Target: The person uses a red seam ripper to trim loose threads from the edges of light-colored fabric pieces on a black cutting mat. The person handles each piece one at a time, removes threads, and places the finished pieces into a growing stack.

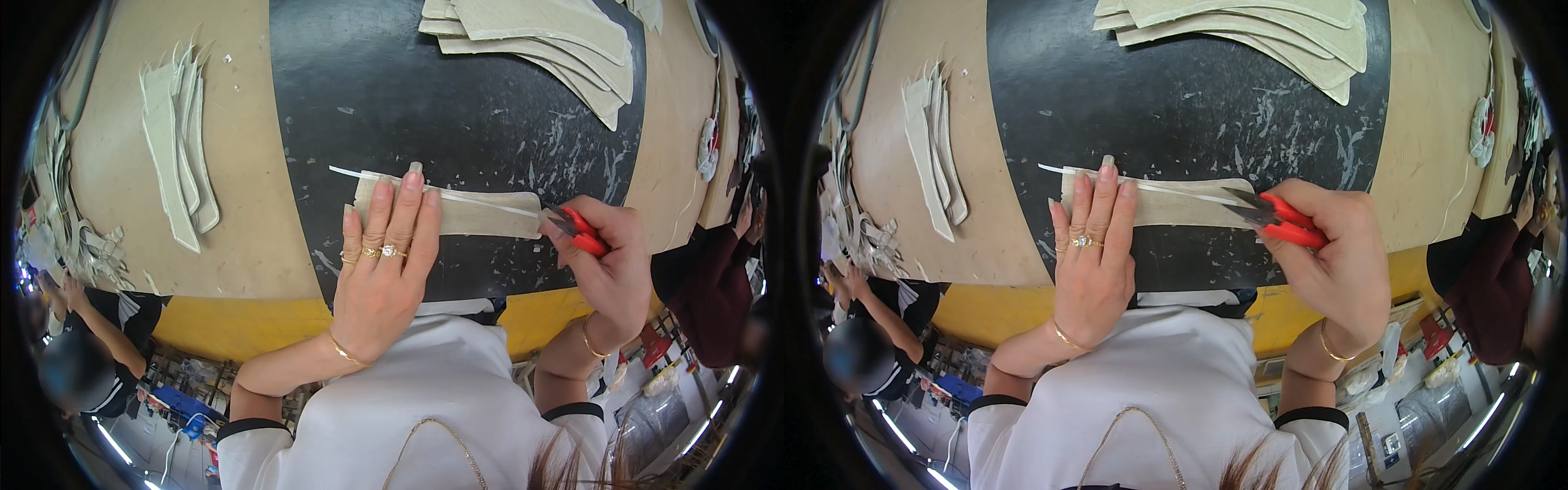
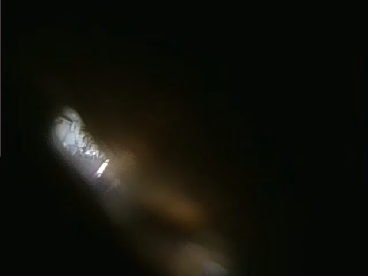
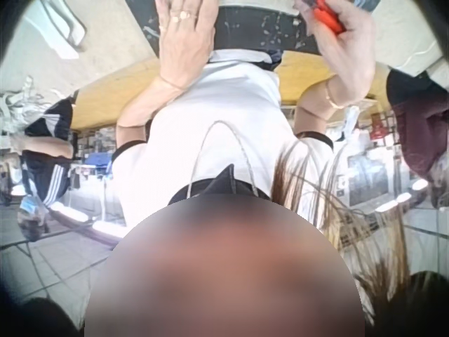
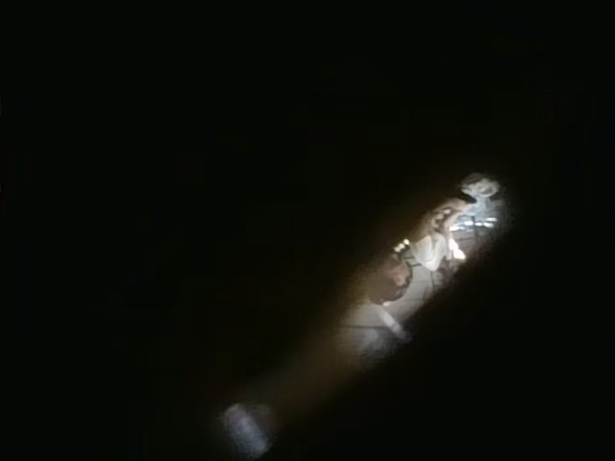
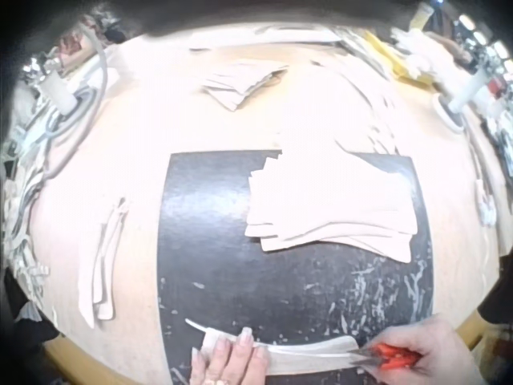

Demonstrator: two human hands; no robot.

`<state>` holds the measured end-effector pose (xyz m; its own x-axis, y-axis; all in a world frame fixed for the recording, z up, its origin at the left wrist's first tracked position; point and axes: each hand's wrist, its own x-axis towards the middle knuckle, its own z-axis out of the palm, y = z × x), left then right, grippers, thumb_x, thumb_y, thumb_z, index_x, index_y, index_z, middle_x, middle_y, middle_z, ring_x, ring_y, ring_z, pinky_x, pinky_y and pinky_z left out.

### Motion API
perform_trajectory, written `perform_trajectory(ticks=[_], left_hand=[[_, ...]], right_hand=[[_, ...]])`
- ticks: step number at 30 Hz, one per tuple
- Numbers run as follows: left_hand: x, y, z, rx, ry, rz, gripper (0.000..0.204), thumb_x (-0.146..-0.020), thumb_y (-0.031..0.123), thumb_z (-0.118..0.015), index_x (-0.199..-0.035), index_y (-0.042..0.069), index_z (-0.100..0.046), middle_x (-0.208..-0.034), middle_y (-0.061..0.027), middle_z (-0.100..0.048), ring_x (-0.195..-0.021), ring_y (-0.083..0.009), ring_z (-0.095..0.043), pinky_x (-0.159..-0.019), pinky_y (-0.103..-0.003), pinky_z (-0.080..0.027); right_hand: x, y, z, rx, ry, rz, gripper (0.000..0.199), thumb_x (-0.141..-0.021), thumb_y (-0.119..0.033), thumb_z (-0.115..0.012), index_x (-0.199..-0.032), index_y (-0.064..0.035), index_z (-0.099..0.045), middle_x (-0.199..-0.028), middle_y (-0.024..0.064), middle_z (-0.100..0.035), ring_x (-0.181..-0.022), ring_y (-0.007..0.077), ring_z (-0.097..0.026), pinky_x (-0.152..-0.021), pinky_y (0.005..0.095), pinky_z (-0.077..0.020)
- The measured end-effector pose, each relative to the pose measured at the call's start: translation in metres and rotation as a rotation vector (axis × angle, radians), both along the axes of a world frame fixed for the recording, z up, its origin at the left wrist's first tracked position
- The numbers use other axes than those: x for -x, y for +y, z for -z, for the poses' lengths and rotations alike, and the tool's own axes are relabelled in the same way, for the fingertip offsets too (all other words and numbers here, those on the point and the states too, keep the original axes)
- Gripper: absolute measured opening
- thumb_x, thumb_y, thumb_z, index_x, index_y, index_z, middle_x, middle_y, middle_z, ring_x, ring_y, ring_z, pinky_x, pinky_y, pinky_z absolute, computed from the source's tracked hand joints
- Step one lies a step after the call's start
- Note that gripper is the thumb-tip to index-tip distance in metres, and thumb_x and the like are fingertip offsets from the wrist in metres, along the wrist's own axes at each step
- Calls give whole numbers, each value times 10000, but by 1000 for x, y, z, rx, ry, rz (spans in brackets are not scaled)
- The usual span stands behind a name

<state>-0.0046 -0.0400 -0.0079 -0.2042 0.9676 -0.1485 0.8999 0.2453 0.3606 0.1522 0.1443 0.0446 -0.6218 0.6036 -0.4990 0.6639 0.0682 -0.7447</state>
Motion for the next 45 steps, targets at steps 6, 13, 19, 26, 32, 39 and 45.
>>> perform_trajectory(ticks=[6, 13, 19, 26, 32, 39, 45], left_hand=[[-5, 0, 4, -45, 4, -26, 616, -827, -38, -521, -1435, 39, -453, -1556, -184, -345, -1462, -383, -275, -1174, -563, -138], [-10, 3, 1, 5, 97, -19, 491, -907, 97, -528, -1395, 141, -507, -1524, -211, -389, -1436, -419, -311, -1145, -578, -213], [-24, 12, 0, 6, 197, -36, 505, -910, 111, -498, -1395, 252, -506, -1508, -272, -377, -1392, -506, -332, -1062, -603, -309], [-8, 10, 2, 25, 147, 46, 634, -864, 49, -527, -1448, 289, -467, -1539, -280, -320, -1393, -519, -319, -1024, -625, -306], [15, 1, 7, -74, -91, 92, 685, -812, 15, -568, -1441, 274, -489, -1566, -223, -311, -1426, -454, -297, -1007, -611, -316], [9, -3, 12, -120, 6, 118, 616, -837, 67, -551, -1426, 243, -507, -1576, -164, -326, -1452, -357, -304, -1157, -501, -185], [7, -5, 9, -59, -62, 63, 632, -849, 70, -531, -1442, 284, -493, -1578, -155, -322, -1457, -340, -294, -1180, -478, -156]], right_hand=[[-13, 8, 13, -30, 20, 0, 84, -801, 5, -677, -799, 45, -603, -569, 76, -435, -518, 129, -355, -489, 259, -340], [-14, 13, 14, -15, -72, 9, 195, -815, -25, -690, -709, 38, -538, -553, 66, -392, -539, 115, -322, -481, 276, -312], [-12, 14, 14, 23, -94, 24, 199, -807, -35, -703, -718, 39, -542, -547, 72, -385, -534, 148, -304, -478, 290, -316], [-5, 10, -4, -198, -197, -195, 321, -745, -190, -847, -856, 25, -635, -707, 77, -566, -620, 151, -537, -572, 254, -431], [13, -21, -9, -635, -213, 46, 390, -681, -234, -856, -982, -68, -672, -1039, 65, -596, -786, 268, -648, -648, 345, -525], [27, -36, 2, -499, -222, -164, 257, -754, -129, -769, -990, -100, -672, -1039, 51, -572, -699, 247, -649, -600, 351, -507], [32, -44, 4, -513, -195, -188, 234, -769, -108, -748, -986, -93, -662, -1047, 57, -566, -693, 255, -654, -595, 360, -508]])
